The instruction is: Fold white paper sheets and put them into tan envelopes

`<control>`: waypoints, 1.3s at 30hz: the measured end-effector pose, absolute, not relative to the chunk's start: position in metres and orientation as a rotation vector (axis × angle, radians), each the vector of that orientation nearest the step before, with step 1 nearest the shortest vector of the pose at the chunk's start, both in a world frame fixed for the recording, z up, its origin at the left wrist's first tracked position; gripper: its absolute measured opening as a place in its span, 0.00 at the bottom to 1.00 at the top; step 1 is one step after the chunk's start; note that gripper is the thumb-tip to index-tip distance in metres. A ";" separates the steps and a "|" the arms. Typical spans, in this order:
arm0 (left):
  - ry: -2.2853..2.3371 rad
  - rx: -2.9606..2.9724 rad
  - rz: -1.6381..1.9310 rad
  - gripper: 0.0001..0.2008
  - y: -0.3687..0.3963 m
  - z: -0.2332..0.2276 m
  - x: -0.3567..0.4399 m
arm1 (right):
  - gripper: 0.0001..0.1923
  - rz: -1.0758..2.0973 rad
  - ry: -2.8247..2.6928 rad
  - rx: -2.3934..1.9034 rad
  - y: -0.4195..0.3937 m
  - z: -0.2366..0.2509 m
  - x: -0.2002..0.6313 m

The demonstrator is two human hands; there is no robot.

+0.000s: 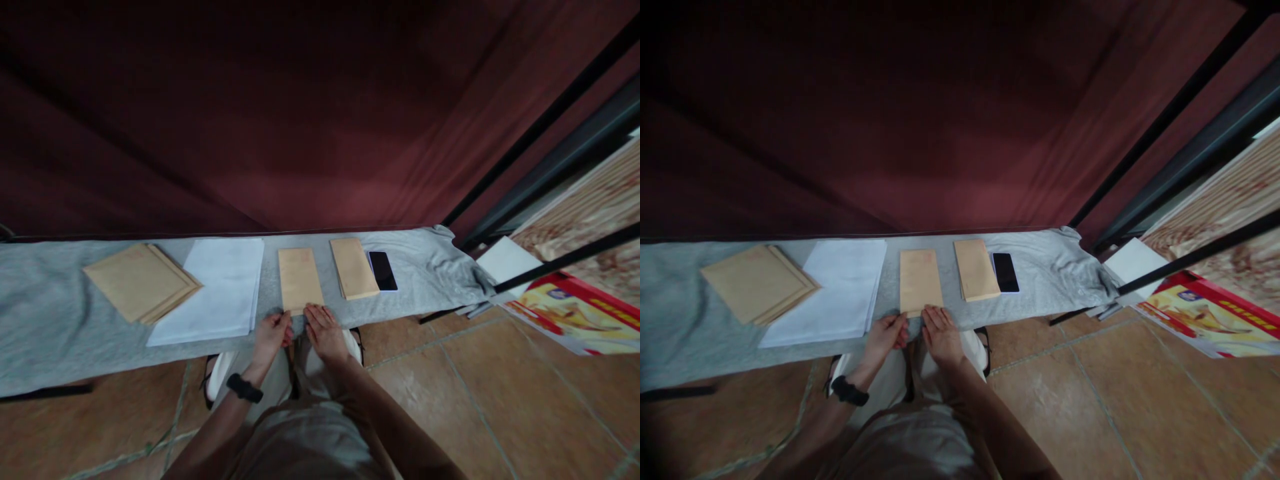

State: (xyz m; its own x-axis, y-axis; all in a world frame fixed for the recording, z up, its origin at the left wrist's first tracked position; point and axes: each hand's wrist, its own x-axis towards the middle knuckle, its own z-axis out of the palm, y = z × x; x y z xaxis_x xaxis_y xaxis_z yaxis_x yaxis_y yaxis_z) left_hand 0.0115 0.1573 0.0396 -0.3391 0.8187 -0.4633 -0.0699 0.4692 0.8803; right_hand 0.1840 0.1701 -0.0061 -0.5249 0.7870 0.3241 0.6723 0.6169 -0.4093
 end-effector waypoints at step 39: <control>1.971 2.557 0.407 0.30 0.125 0.009 0.039 | 0.24 0.172 -2.345 -1.344 0.165 -0.002 0.198</control>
State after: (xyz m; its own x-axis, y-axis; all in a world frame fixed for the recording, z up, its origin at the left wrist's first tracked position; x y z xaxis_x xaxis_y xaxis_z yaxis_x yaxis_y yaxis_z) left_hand 0.0391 0.1252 0.0089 0.2374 0.9349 0.2638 0.9630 -0.2622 0.0627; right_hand 0.1977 0.1645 -0.0022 -0.4380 0.8463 0.3034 0.7929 0.5227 -0.3134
